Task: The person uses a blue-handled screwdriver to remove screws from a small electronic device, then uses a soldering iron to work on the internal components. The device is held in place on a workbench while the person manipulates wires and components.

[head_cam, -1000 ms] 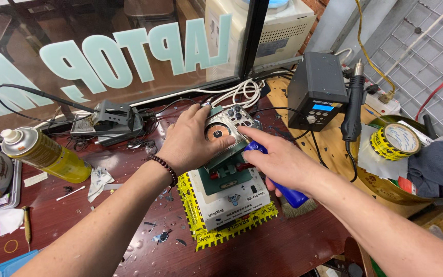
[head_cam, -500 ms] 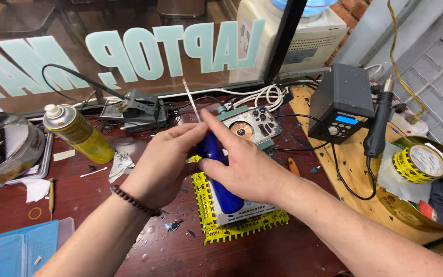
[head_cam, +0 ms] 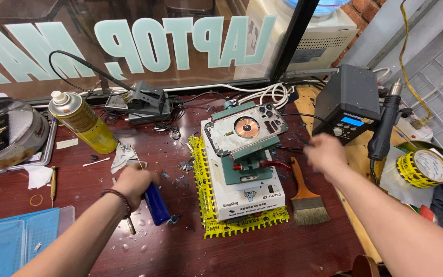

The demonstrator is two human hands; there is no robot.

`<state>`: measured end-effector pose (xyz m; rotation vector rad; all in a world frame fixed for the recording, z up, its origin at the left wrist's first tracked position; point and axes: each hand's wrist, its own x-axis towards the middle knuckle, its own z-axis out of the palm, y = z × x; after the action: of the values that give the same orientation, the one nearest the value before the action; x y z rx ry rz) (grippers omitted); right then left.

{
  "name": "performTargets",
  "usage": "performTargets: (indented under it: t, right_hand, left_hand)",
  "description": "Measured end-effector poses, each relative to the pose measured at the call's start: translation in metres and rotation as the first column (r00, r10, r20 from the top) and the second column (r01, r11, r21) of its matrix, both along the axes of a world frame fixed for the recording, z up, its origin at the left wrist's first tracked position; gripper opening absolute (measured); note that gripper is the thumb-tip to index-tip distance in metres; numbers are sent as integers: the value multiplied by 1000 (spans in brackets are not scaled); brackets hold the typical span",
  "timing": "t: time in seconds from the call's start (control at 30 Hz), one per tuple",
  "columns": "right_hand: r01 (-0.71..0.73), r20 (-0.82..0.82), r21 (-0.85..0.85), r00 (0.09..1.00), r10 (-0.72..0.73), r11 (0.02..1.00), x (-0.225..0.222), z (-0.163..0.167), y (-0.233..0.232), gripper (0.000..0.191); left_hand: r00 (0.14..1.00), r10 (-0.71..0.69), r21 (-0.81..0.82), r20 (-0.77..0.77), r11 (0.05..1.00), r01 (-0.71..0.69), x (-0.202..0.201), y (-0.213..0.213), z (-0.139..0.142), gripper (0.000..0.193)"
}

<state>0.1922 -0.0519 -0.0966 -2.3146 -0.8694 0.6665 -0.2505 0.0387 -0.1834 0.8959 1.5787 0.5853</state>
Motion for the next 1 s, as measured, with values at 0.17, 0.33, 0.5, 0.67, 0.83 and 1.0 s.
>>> performTargets:
  t: [0.17,0.33,0.5,0.67,0.83,1.0]
  right_hand:
    - [-93,239,-473,944,229,876,27,-113,-41,55]
    - [-87,280,-513,924,262,854,39,-124,-33,42]
    - [-125,314,-235,929,197,964,71,-11,8,34]
    - [-176,-30,566,972,234,805,6,143,28,27]
    - [-559,-72,422,765,641,714,-109,141,38,28]
    - [-574,659,432,727,190,696,-65,166,57,26]
  left_hand:
    - [674,-238,59,-699,921,386,-4,-14,-43,71]
    - [587,-242,23,-772,913,407,8,-27,-29,79]
    - [730,-8,432,-683,802,413,47,-13,31,68]
    - [924,-117,707,-363,612,355,103,2,112,79]
    - [750,-432,705,-502,298,643,130,-22,153,136]
    - [708,-415,650,-572,297,699,131,-27,160,139]
